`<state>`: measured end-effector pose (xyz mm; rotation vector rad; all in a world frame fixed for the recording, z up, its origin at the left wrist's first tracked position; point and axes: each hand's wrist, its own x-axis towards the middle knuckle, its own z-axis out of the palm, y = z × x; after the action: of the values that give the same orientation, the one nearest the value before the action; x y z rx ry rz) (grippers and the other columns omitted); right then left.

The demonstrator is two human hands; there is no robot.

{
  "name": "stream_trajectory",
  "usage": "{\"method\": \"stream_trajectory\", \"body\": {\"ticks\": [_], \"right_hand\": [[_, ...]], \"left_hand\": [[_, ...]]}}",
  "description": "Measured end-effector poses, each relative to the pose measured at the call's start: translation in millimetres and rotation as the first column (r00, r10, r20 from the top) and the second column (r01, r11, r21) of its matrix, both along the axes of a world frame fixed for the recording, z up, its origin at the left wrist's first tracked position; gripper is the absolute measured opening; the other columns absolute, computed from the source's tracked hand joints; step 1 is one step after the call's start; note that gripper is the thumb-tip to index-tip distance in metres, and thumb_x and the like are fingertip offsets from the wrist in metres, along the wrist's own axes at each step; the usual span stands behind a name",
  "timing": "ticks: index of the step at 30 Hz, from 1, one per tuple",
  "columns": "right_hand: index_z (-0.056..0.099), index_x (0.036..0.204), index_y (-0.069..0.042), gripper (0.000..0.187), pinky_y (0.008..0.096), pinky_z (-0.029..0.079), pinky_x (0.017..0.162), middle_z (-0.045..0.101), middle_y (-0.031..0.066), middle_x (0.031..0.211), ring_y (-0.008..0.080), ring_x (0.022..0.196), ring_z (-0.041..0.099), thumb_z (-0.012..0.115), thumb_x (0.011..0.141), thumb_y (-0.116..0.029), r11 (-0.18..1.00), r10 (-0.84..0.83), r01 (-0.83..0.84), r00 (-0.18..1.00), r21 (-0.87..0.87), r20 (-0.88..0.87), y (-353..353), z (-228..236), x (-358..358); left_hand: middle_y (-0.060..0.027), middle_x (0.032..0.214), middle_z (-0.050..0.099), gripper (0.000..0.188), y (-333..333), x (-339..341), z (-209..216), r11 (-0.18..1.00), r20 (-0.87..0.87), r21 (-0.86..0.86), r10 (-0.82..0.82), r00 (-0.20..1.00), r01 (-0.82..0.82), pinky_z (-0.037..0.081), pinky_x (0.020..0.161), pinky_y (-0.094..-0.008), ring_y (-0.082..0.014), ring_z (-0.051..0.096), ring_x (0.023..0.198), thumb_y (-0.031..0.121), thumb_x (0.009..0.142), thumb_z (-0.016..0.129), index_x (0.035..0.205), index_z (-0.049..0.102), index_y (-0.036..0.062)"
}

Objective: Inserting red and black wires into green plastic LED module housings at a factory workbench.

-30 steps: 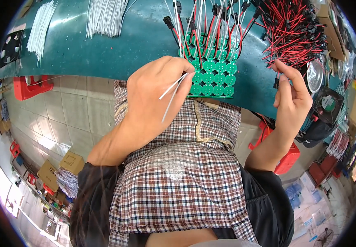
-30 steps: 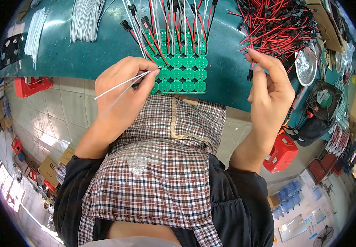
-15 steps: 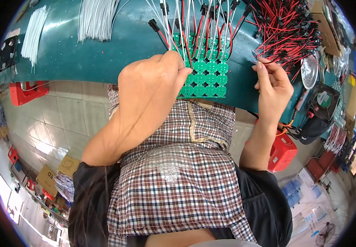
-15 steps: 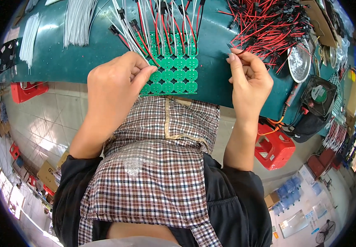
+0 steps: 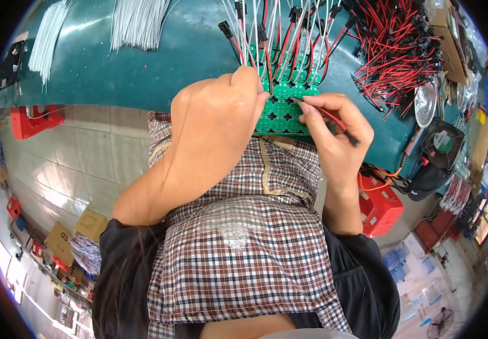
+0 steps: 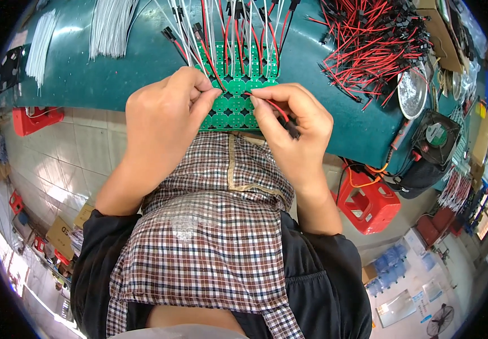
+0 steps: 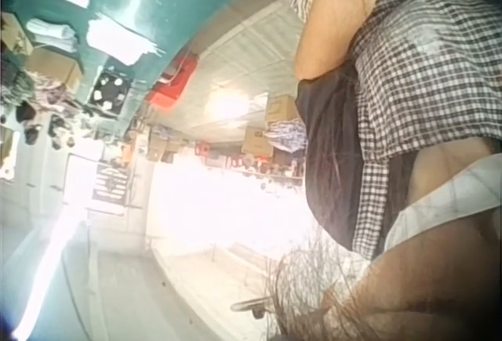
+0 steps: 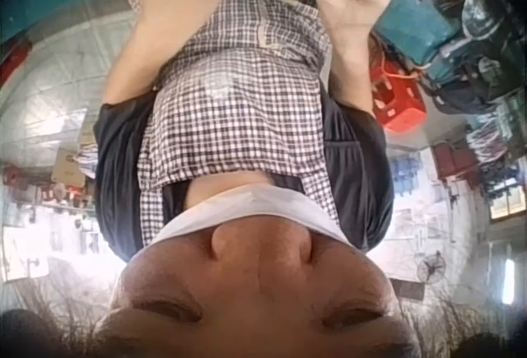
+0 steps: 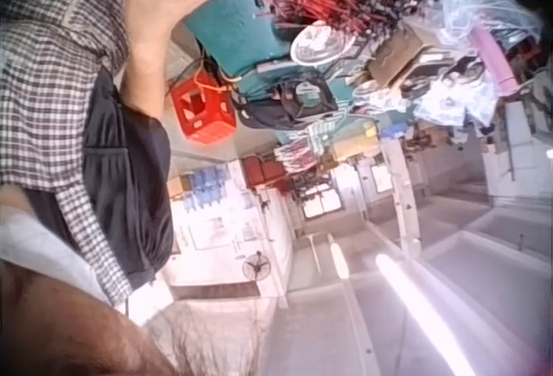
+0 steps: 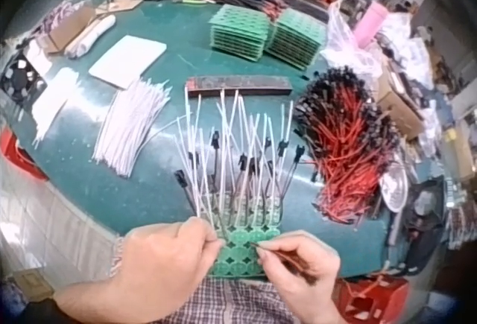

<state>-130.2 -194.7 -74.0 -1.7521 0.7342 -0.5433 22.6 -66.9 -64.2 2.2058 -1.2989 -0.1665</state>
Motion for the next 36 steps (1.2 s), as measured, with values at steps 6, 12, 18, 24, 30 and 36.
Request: {"method": "stream_trajectory", "body": {"ticks": [6, 12, 18, 24, 30, 36], "right_hand": [[0.067, 0.098, 0.007, 0.011, 0.0240, 0.056, 0.075, 0.069, 0.0097, 0.096, 0.0142, 0.080, 0.069, 0.064, 0.089, 0.011, 0.996, 0.070, -0.073, 0.996, -0.057, -0.063, 4, -3, -1], [0.067, 0.097, 0.006, 0.013, 0.0245, 0.056, 0.074, 0.068, 0.0103, 0.095, 0.0146, 0.079, 0.069, 0.064, 0.085, 0.012, 0.983, 0.098, -0.105, 0.994, -0.149, -0.053, 4, -3, -1], [0.068, 0.093, 0.005, 0.015, 0.0245, 0.055, 0.070, 0.069, 0.0108, 0.091, 0.0141, 0.077, 0.069, 0.066, 0.081, 0.013, 0.966, 0.102, -0.118, 0.992, -0.232, -0.080, 4, 2, 3], [0.067, 0.092, 0.003, 0.019, 0.0265, 0.055, 0.063, 0.068, 0.0118, 0.084, 0.0177, 0.068, 0.068, 0.071, 0.075, 0.011, 0.902, 0.086, -0.108, 0.994, -0.419, -0.072, 11, 4, 7], [0.067, 0.091, 0.002, 0.018, 0.0267, 0.053, 0.058, 0.066, 0.0095, 0.080, 0.0165, 0.064, 0.066, 0.072, 0.076, 0.009, 0.897, 0.077, -0.120, 0.990, -0.425, -0.117, 8, 10, 11], [0.071, 0.092, 0.003, 0.012, 0.0238, 0.049, 0.059, 0.067, 0.0077, 0.081, 0.0112, 0.066, 0.063, 0.074, 0.081, 0.007, 0.923, 0.085, -0.154, 0.976, -0.354, -0.203, 6, 13, 19]], "left_hand": [[-0.0045, 0.069, 0.068, 0.017, 6, 2, 11, 1.000, -0.083, 0.019, 0.010, 0.996, -0.008, 0.049, 0.052, -0.0290, -0.0164, 0.066, 0.058, 0.011, 0.080, 0.080, 0.082, 0.064, 0.0065], [0.0005, 0.070, 0.067, 0.014, 20, 28, 42, 0.971, -0.379, -0.014, 0.217, 0.899, -0.240, 0.048, 0.058, -0.0197, -0.0037, 0.062, 0.065, 0.012, 0.086, 0.079, 0.090, 0.071, 0.0011], [0.0011, 0.075, 0.069, 0.018, 49, 113, 36, 0.913, -0.082, 0.002, 0.406, 0.910, -0.407, 0.046, 0.064, -0.0166, -0.0021, 0.061, 0.069, 0.017, 0.089, 0.077, 0.095, 0.073, 0.0004], [-0.0035, 0.090, 0.075, 0.039, 102, 220, 17, 0.682, 0.486, 0.233, 0.536, 0.691, -0.693, 0.051, 0.077, -0.0273, -0.0146, 0.070, 0.083, 0.049, 0.092, 0.066, 0.105, 0.075, 0.0124], [-0.0094, 0.100, 0.074, 0.043, 173, 334, -31, 0.644, 0.548, 0.335, 0.461, 0.699, -0.687, 0.051, 0.081, -0.0348, -0.0260, 0.070, 0.089, 0.049, 0.093, 0.063, 0.110, 0.072, 0.0103], [-0.0104, 0.095, 0.073, 0.042, 206, 374, -44, 0.723, 0.188, 0.375, 0.553, 0.812, -0.580, 0.050, 0.082, -0.0331, -0.0229, 0.069, 0.089, 0.046, 0.093, 0.065, 0.108, 0.072, 0.0071]]}}
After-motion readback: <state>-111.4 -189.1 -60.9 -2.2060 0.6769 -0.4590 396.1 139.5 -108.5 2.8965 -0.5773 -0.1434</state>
